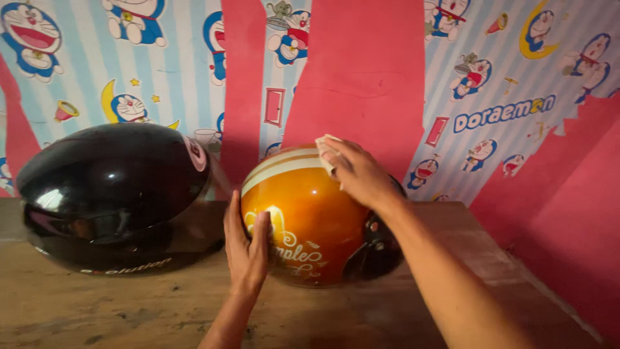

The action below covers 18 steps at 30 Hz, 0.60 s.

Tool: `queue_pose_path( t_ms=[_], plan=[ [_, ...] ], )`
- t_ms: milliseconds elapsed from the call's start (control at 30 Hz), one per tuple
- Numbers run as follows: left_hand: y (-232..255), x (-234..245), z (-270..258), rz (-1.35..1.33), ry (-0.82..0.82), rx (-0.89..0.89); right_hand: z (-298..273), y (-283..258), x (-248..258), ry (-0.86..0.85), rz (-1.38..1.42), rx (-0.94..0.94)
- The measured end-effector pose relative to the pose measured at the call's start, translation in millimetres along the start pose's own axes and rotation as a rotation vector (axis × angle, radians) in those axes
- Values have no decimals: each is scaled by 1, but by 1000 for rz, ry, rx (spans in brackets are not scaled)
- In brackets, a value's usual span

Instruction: The person wipes the exterior and interior of two motorcycle helmets with a white cloth. They first clean a black helmet, then an orange helmet, rotating each to wipe different sides and the inside padding.

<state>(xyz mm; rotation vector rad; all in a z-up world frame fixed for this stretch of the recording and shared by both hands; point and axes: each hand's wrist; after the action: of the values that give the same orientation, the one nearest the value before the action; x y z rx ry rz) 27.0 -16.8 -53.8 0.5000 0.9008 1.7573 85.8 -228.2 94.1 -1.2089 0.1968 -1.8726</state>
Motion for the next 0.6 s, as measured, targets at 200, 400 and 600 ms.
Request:
queue_pose_path(
  t_ms=[200,400,600],
  plan=[
    [69,-22,25,525,-32,-328,-72,-46,-30,242,-619,398],
    [76,-38,47,585,-150,-386,-83,-51,-34,195,-624,438],
    [72,-34,42,635,-101,-488,-18,-19,-8,227,-322,330]
  ],
)
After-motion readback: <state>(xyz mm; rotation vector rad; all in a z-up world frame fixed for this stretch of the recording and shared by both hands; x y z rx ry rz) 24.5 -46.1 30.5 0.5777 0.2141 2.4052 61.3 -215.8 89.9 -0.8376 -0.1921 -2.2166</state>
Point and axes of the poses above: each hand's wrist, its own z-axis towards the middle knuckle, its own x-axis out of the back of the hand, y = z × x, and after that the axes turned 4 degrees about -y, right-handed
